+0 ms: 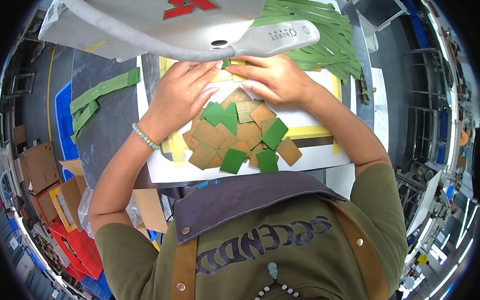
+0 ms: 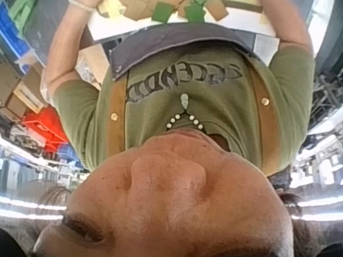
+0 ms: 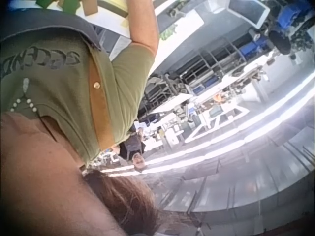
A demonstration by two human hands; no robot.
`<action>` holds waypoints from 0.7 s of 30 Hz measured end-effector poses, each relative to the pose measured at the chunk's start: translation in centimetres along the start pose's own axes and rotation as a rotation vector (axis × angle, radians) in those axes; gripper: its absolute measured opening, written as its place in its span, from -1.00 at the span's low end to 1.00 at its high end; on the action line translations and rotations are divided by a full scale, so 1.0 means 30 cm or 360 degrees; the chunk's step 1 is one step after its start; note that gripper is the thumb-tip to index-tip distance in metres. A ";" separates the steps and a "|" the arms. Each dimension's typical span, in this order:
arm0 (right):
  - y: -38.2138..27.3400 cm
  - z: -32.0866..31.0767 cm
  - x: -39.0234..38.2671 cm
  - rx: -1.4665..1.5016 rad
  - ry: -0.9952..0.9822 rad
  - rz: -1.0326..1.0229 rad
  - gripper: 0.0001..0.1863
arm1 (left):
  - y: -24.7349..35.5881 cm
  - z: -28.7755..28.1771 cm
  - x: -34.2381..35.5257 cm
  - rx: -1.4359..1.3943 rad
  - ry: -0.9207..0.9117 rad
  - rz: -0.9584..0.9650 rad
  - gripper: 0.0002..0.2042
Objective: The recorder is sewing small leather patches onto green straps using an industrial sewing machine.
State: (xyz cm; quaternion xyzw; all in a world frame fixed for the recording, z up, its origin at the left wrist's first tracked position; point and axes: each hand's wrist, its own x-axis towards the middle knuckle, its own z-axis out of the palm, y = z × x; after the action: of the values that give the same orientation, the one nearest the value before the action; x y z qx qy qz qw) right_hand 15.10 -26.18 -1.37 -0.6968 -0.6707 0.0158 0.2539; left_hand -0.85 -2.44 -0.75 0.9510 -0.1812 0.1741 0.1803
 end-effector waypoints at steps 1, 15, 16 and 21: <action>0.018 0.004 -0.022 0.0073 0.0170 0.0058 -0.59 | -0.002 0.001 0.004 0.0000 0.0002 -0.0005 -0.52; -0.005 -0.010 -0.008 -0.0049 0.0136 0.0085 -0.62 | -0.053 0.021 0.018 0.0042 0.0116 0.0165 -0.69; 0.001 -0.007 -0.008 -0.0040 0.0146 0.0082 -0.60 | -0.052 0.018 0.016 0.0041 0.0117 0.0166 -0.69; 0.018 -0.006 0.000 0.0038 0.0191 0.0042 -0.58 | -0.039 0.013 0.020 0.0082 0.0187 0.0134 -0.61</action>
State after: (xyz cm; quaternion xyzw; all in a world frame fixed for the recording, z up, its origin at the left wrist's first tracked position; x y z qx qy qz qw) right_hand 15.66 -26.24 -1.42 -0.7022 -0.6447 -0.0144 0.3017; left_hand 0.25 -1.75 -1.19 0.9350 -0.2055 0.2416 0.1588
